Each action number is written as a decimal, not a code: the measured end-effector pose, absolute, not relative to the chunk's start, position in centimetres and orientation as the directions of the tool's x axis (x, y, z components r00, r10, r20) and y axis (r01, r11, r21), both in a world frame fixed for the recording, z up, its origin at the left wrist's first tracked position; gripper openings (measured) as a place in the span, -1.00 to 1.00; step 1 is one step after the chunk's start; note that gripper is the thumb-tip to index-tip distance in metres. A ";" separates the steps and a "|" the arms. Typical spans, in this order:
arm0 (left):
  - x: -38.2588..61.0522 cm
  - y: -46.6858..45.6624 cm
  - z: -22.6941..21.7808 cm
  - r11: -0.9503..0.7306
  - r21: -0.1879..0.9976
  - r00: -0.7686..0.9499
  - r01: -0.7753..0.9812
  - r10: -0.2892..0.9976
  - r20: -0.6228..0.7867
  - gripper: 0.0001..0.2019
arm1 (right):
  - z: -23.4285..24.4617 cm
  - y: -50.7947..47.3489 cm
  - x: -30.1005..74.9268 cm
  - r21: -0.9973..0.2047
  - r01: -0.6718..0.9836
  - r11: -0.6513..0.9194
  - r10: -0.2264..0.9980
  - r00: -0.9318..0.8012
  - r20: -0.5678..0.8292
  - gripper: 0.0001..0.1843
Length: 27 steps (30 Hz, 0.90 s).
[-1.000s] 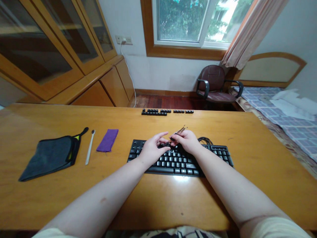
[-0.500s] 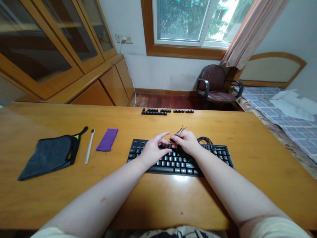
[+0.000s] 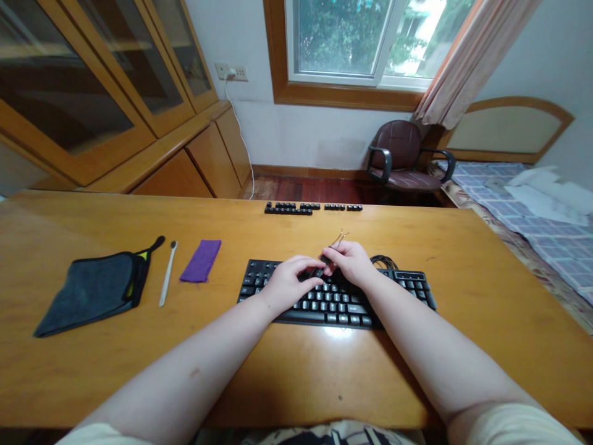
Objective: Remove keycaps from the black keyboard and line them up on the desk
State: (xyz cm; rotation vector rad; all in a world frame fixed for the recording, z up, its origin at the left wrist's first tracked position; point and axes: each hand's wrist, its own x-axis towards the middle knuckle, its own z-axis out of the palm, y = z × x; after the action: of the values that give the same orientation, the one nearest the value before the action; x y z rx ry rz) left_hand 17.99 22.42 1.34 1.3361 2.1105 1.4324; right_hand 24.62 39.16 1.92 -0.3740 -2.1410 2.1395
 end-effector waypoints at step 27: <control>18.2 22.5 0.5 0.033 0.668 -0.498 0.743 0.694 0.519 -0.88 | 2.0 39.3 24.3 -0.976 0.214 -0.029 0.121 -0.969 -0.216 -0.55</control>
State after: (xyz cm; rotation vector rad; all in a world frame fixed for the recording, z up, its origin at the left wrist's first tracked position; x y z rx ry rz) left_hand 18.20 22.47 0.46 1.5980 2.2934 1.5416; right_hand 24.29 39.35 1.95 -0.3862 -2.2339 2.2684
